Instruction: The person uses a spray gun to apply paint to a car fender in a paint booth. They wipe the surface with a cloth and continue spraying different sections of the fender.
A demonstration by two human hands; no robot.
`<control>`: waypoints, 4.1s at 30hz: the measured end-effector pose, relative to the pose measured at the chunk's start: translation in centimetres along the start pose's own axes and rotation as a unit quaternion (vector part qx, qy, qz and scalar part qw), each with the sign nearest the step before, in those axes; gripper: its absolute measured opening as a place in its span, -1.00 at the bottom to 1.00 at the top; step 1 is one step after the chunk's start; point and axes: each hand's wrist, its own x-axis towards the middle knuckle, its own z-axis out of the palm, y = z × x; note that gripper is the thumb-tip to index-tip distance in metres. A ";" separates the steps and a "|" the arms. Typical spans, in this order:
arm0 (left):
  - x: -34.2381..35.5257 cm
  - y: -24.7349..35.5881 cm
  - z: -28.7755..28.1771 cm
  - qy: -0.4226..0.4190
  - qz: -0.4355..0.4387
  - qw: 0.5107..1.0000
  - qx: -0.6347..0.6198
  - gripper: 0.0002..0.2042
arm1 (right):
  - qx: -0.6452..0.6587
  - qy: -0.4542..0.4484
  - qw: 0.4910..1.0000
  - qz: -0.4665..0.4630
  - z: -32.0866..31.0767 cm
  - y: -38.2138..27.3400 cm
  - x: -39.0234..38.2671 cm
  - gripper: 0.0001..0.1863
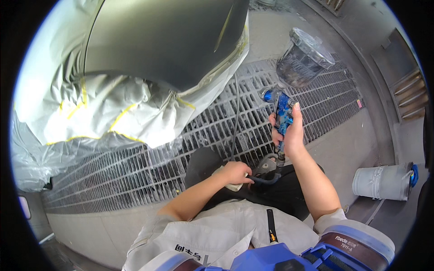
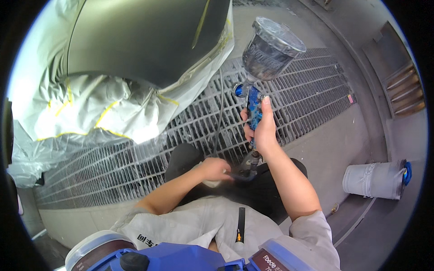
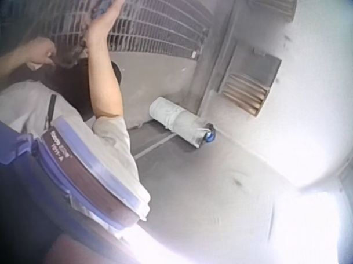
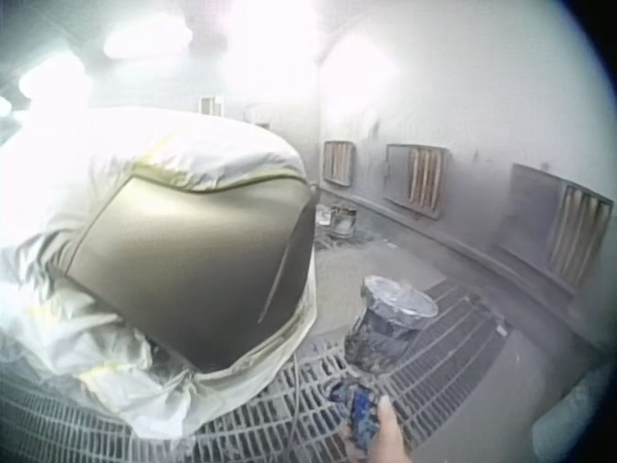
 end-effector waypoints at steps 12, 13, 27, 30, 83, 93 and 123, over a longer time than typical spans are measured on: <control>-0.6 2.8 -2.5 0.093 0.011 0.995 -0.023 -0.59 | 0.060 -0.116 0.990 -0.043 -3.1 -6.0 -0.2 -0.07; -0.5 2.9 -2.8 0.094 0.002 0.995 -0.022 -0.59 | 0.061 -0.077 0.993 -0.058 -2.8 -6.4 -0.3 -0.10; 2.1 5.5 -5.0 0.115 0.076 0.983 -0.123 -0.64 | 0.084 -0.200 0.972 -0.086 1.7 -14.0 -2.4 -0.22; 3.3 5.5 -4.6 0.114 0.104 0.981 -0.115 -0.67 | 0.135 -0.352 0.925 -0.035 2.4 -15.5 -2.2 -0.23; -5.3 4.1 -8.1 0.308 -0.045 0.950 0.021 -0.71 | 0.043 -0.322 0.938 -0.122 0.3 -29.3 2.3 -0.29; -1.1 4.9 -6.8 0.312 -0.118 0.942 0.035 -0.69 | -0.076 -0.183 0.966 -0.167 -3.6 -27.0 6.5 -0.16; 2.0 3.1 -2.4 0.089 -0.261 0.957 0.086 -0.69 | -0.012 -0.441 0.897 0.038 -12.6 -6.3 18.3 -0.19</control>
